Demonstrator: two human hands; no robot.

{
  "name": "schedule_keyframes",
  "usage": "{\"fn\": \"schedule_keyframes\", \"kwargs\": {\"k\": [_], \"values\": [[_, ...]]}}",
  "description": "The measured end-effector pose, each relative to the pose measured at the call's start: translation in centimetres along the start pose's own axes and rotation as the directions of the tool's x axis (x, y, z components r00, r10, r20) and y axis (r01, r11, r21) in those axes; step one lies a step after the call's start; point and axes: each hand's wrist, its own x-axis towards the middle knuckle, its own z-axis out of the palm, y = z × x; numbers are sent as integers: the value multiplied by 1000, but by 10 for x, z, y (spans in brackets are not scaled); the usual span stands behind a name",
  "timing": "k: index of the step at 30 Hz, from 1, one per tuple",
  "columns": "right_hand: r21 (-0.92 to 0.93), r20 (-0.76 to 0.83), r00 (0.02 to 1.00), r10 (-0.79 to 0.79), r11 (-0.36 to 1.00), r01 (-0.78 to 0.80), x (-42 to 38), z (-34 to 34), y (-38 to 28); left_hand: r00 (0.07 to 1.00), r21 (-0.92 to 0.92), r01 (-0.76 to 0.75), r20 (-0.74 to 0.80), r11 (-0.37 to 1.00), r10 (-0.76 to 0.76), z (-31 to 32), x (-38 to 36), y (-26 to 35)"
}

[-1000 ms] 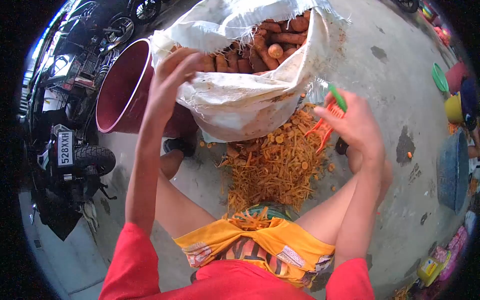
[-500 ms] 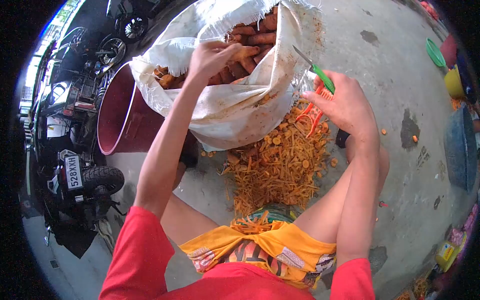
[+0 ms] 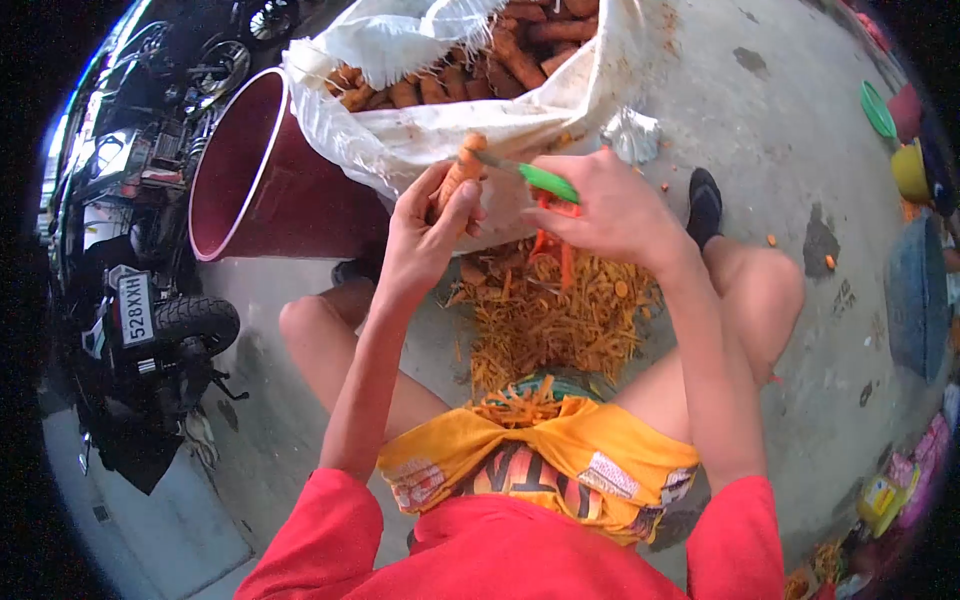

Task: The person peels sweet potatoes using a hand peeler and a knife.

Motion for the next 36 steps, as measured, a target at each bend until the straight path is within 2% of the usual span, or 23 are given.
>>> {"fn": "schedule_keyframes", "kwargs": {"k": [1,6,8,9,10,11,12,13,15,16,17,18,19,20,21,22,24,26,29,32,33,34,36], "values": [[5,12,998,-55,998,55,-1,9,2,1000,67,-6,-20,998,8,4,-5,-6],[-19,30,999,-25,999,25,1,37,15,996,83,-14,-86,996,21,8,-22,-16],[-119,23,1000,-9,993,12,3,42,16,999,257,-21,-23,966,28,-2,-26,-8],[-119,28,1000,-14,993,17,8,53,41,1000,306,26,-7,952,-25,-9,-26,-9],[-133,69,993,97,987,-87,12,70,86,1000,306,31,-15,952,-28,-14,-28,-14],[-154,108,973,205,970,-188,13,76,112,998,196,-58,26,979,54,-17,-29,-22],[-291,39,962,271,924,-249,12,63,105,987,85,-151,62,985,147,-20,-28,-25],[-323,-13,974,224,921,-216,14,52,96,986,90,-158,60,983,153,-21,-24,-26],[-348,-37,983,178,920,-180,11,39,74,998,-208,-67,-24,976,64,-16,-28,-34],[-246,-58,978,199,947,-207,11,31,59,998,-209,-63,-38,976,57,-16,-30,-37],[-140,-80,971,227,962,-236,10,27,50,999,-399,-18,-52,917,-3,-17,-28,-39],[-136,-72,971,228,962,-236,10,28,44,997,-574,22,-50,819,-63,-17,-26,-41],[73,-126,980,157,986,-149,10,31,39,992,-726,59,-34,685,-122,-17,-24,-43],[271,-194,976,101,961,-46,8,35,34,991,-730,66,-32,680,-130,-16,-24,-45],[416,-289,956,44,906,84,8,42,22,970,-828,146,14,541,-241,-16,-22,-45],[414,-287,957,50,907,77,7,47,15,938,-901,211,76,380,-340,-14,-21,-45],[448,-296,953,-59,873,193,4,56,3,927,-896,253,117,364,-357,-7,-22,-44],[473,-280,957,-79,856,209,8,61,-14,906,-882,323,184,343,-381,0,-20,-41],[212,-272,886,-375,875,436,13,62,-21,906,-852,362,226,377,-358,10,-30,-33],[278,-297,913,-281,889,364,22,63,8,904,-826,396,273,401,-330,9,-32,-44],[392,-384,918,-101,882,261,24,62,15,903,-813,399,268,424,-337,9,-33,-47],[390,-381,918,-105,883,263,29,56,23,904,-798,399,259,452,-341,9,-32,-44],[448,-482,876,9,862,238,38,45,35,889,-770,419,240,481,-390,8,-36,-41]]}}
